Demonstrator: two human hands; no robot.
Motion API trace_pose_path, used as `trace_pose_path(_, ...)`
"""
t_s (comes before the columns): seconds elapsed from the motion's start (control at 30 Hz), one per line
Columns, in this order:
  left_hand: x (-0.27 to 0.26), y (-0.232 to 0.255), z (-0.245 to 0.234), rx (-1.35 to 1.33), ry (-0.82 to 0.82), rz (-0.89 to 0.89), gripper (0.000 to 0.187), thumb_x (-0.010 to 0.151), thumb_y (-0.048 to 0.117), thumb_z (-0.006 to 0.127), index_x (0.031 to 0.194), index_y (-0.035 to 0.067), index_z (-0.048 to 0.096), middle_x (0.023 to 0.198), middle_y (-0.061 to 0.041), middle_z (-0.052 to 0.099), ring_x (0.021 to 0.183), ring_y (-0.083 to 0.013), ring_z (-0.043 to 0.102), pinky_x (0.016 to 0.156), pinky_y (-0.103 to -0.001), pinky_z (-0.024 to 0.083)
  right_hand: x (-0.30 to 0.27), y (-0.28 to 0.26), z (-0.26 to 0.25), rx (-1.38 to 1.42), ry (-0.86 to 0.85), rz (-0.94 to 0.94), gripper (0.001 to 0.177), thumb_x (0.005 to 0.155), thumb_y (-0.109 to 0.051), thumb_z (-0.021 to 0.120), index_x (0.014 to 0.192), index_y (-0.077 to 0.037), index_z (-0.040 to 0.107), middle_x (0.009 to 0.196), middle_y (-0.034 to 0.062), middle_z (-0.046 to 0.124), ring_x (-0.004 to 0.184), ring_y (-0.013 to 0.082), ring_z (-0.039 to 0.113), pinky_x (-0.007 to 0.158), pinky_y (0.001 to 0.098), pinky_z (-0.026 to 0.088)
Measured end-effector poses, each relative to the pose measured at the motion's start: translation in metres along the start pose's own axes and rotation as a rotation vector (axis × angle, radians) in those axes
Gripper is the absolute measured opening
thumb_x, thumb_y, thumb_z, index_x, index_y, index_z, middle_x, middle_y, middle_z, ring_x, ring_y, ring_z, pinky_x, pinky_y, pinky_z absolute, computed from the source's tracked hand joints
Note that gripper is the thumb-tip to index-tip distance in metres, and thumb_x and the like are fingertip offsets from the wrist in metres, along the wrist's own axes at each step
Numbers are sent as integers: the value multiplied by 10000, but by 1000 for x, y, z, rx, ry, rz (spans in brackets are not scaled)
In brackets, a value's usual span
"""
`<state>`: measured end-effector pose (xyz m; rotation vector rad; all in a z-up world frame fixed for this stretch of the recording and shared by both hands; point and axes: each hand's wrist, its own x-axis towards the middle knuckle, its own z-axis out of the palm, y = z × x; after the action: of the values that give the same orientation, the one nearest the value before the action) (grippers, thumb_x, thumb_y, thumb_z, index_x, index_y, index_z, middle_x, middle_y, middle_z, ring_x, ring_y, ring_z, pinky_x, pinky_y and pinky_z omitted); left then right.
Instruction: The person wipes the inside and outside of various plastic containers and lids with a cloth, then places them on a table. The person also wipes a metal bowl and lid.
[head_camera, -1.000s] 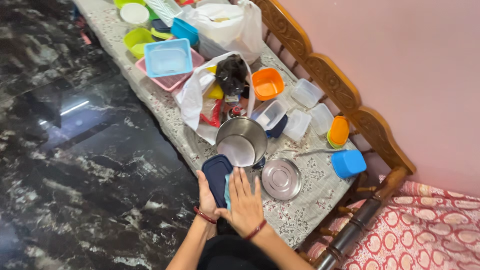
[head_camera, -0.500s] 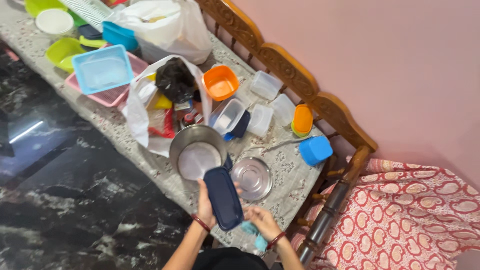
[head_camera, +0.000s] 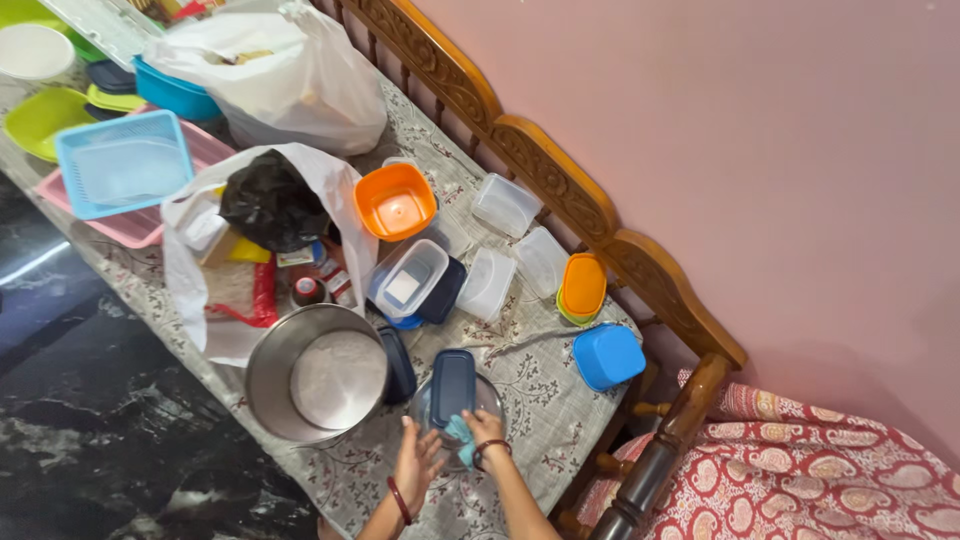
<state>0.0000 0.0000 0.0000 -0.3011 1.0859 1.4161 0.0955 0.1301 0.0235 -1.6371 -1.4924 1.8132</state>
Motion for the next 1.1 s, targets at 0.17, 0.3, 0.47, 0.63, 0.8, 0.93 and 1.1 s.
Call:
trace_pose_path(0.17,28,-8,12,-15,-17,47,1108,875,801,322,1613,38,4,1661,-226,254,1550,-325,240,1225,-515,209,36,12,-5,272,-216,56,342,863,-193,718,1202,-168,685,1101,13,800,1006,79,746,898,230,567)
trace_pose_path(0.3,29,-16,25,36,50,-12,1078,881,768,341,1610,41,22,1643,-233,288,1533,-335,284,1226,-511,255,58,27,-65,-290,249,-186,483,844,-387,800,1189,-52,751,1091,121,794,988,231,752,884,327,586)
trace_pose_path(0.47,18,-27,37,48,52,-79,1024,900,729,362,1601,31,100,1611,-252,350,1517,-345,335,1211,-506,291,98,16,-209,-887,723,66,1048,646,-613,879,1467,-80,506,1406,218,578,1250,391,616,1013,478,519)
trace_pose_path(0.63,11,-27,32,63,35,-113,975,922,706,364,1592,30,157,1584,-242,414,1504,-333,370,1204,-485,309,140,-14,-298,-973,589,230,1490,523,-640,918,1631,-98,81,1660,220,255,1255,460,590,1011,509,530)
trace_pose_path(0.8,12,-19,31,27,44,-84,924,932,679,350,1581,38,204,1570,-226,450,1483,-328,399,1176,-483,338,181,-19,-303,-1060,349,375,1649,463,-653,957,1639,-172,-94,1687,259,67,1399,466,460,1088,506,484)
trace_pose_path(0.93,8,-13,36,38,39,-67,911,931,670,355,1575,37,238,1559,-229,465,1474,-334,416,1170,-491,352,193,-10,-308,-1049,359,437,1683,458,-639,968,1643,-226,-152,1687,289,-50,1454,465,393,1108,509,462)
trace_pose_path(1.1,4,-12,29,124,59,-115,893,949,676,353,1575,48,248,1547,-221,492,1464,-326,445,1169,-478,382,188,-18,-324,-966,331,405,1677,462,-562,990,1637,-263,-169,1645,286,86,1397,471,450,1105,515,464)
